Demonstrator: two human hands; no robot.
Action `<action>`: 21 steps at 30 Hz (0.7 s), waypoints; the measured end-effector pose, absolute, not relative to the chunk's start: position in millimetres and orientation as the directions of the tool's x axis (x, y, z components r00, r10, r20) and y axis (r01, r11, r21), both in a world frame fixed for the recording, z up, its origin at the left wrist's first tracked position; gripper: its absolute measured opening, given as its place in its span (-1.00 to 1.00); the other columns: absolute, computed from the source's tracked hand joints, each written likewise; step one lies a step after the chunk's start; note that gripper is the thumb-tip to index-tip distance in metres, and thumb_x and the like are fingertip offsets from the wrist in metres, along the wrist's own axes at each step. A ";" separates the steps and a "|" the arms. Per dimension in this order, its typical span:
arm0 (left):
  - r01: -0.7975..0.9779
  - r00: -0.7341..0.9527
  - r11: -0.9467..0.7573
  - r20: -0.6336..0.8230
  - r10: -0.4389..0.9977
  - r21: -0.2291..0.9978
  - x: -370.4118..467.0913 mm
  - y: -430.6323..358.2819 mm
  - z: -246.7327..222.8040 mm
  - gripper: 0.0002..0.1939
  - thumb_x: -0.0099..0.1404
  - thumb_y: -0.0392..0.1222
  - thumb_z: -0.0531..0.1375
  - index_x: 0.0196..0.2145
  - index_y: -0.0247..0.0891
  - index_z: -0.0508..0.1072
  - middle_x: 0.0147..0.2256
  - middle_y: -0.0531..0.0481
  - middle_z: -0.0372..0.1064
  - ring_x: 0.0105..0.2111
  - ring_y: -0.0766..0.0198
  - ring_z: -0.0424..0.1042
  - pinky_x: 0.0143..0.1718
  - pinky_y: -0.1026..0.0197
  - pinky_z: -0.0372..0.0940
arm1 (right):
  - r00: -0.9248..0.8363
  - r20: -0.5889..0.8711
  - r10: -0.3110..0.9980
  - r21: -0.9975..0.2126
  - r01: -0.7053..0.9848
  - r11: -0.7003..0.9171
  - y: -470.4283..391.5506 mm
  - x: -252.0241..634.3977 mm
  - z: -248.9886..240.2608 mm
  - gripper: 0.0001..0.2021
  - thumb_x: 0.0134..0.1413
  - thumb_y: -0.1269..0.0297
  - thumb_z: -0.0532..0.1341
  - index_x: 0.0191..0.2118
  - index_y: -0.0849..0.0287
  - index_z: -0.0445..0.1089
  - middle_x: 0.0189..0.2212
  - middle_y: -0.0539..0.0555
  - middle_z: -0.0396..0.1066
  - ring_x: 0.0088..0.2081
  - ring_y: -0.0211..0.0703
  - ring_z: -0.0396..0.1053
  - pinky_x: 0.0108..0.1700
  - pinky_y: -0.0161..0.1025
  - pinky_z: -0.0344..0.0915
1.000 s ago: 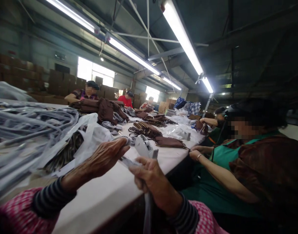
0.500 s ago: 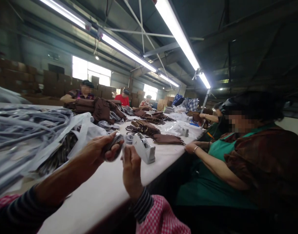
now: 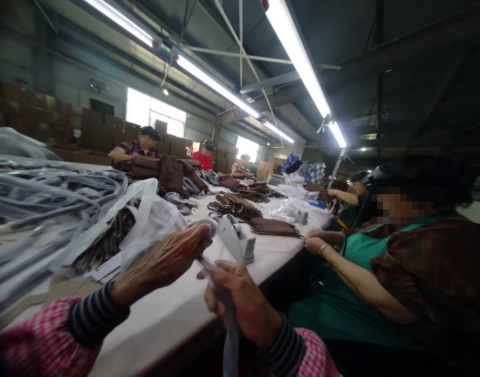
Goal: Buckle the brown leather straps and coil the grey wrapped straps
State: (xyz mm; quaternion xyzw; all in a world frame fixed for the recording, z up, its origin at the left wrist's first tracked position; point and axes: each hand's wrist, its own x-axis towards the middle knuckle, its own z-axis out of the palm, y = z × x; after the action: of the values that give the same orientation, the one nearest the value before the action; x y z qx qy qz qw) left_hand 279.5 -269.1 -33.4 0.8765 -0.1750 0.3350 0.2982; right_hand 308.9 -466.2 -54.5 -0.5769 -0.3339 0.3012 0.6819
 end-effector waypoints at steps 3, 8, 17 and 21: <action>-0.456 0.777 -0.821 0.603 -0.179 0.343 281.9 -271.5 -39.7 -0.75 0.49 -0.02 0.06 -0.33 -0.15 0.25 -0.40 0.05 0.26 -0.45 0.19 0.21 -0.39 0.15 0.01 | 0.652 0.114 0.749 -0.993 0.078 0.084 -481.2 348.1 -20.2 -0.66 0.14 0.04 0.38 -0.24 0.25 0.42 -0.69 -0.12 0.31 -0.73 -0.45 0.03 -0.68 -0.44 -0.15; -0.405 0.898 -0.615 0.420 -0.130 0.676 277.2 -287.5 -34.4 -0.61 0.45 0.13 0.10 -0.42 -0.18 0.33 -0.52 0.06 0.29 -0.52 0.24 0.24 -0.45 0.20 0.04 | 0.744 0.289 0.602 -0.910 0.409 -0.068 -472.8 399.7 1.1 -0.60 0.03 -0.03 0.41 -0.25 0.25 0.43 -0.65 -0.13 0.29 -0.69 -0.35 0.13 -0.66 -0.38 0.03; -0.022 0.989 0.263 0.059 -0.134 0.964 257.0 -295.8 -4.4 -0.57 0.35 -0.01 0.18 -0.59 -0.32 0.44 -0.64 -0.01 0.29 -0.68 0.38 0.19 -0.61 0.32 0.13 | 0.552 0.783 0.286 -0.542 0.831 -0.121 -444.1 336.6 -91.4 -0.62 0.32 0.04 0.18 0.13 0.13 0.36 -0.03 0.25 0.49 0.00 0.12 0.42 0.04 0.02 0.32; -0.008 0.999 0.455 0.026 -0.034 0.891 251.8 -294.0 8.1 -0.61 0.44 -0.14 0.13 -0.49 -0.39 0.50 -0.61 -0.01 0.31 -0.67 0.40 0.23 -0.62 0.36 0.19 | 0.733 0.549 0.401 -0.796 0.605 -0.017 -423.8 314.2 -120.0 -0.61 0.44 -0.04 0.03 -0.20 0.15 0.41 -0.57 -0.01 0.32 -0.50 -0.16 0.29 -0.35 -0.19 0.27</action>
State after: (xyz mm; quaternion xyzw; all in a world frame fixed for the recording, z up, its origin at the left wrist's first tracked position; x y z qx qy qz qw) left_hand 251.8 -294.0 8.1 0.5222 -0.0202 -0.0077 0.8526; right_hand 314.2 -423.8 -120.0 -0.7080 -0.3554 -0.0844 0.6044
